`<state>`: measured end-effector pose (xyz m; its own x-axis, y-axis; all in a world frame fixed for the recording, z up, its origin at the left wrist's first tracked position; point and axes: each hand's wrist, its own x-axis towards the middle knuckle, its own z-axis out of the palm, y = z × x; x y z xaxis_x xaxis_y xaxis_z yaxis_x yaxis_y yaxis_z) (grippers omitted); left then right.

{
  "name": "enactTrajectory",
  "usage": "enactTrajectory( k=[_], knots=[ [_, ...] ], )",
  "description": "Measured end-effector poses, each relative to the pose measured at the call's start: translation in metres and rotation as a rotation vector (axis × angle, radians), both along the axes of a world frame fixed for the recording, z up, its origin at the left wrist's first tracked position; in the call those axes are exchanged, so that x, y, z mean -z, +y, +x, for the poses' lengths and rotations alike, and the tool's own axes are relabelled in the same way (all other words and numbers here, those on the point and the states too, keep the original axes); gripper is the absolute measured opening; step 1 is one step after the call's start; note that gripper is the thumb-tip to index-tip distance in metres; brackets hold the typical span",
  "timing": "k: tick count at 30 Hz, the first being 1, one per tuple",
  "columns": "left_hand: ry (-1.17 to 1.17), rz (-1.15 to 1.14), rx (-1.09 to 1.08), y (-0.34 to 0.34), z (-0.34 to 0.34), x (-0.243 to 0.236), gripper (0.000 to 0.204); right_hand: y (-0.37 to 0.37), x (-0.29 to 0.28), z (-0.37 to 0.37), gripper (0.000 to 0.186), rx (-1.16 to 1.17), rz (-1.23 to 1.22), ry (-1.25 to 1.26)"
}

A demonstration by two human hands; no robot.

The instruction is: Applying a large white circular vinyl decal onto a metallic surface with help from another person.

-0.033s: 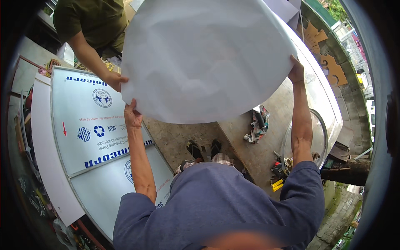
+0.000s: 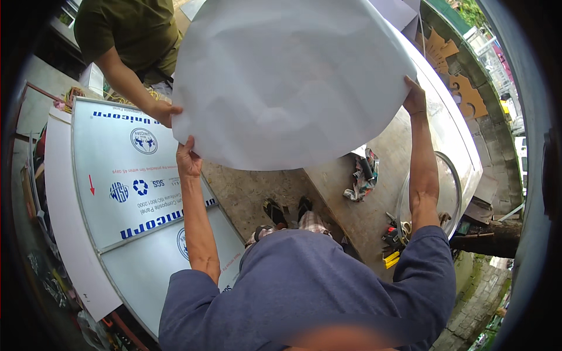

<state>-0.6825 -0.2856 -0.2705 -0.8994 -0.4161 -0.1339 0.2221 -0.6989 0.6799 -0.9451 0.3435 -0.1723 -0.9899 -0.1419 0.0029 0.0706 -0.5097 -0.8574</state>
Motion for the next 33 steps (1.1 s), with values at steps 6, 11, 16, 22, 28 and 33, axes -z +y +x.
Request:
enactTrajectory(
  k=[6, 11, 16, 22, 28, 33],
  knots=[
    [0.020, -0.090, 0.059, 0.027, -0.091, -0.018, 0.045, 0.014, -0.019, -0.057, 0.052, 0.231, 0.019, 0.064],
    [0.016, 0.121, 0.151, 0.023, -0.144, -0.040, 0.044, 0.001, -0.049, -0.113, 0.045, 0.282, -0.045, 0.082],
    [-0.026, -0.023, 0.194, 0.035, -0.219, -0.069, 0.046, 0.072, -0.029, -0.199, 0.042, 0.307, -0.057, 0.042],
    [-0.067, 0.003, 0.188, 0.032, -0.287, -0.056, 0.044, 0.098, -0.003, -0.296, 0.042, 0.154, -0.116, 0.019],
    [-0.073, -0.052, 0.135, 0.046, -0.317, -0.020, 0.042, 0.112, 0.039, -0.341, 0.035, -0.092, -0.251, -0.025],
    [-0.161, -0.166, 0.127, 0.051, -0.323, 0.000, 0.045, 0.087, 0.101, -0.331, 0.038, 0.110, -0.142, -0.055]
  ],
)
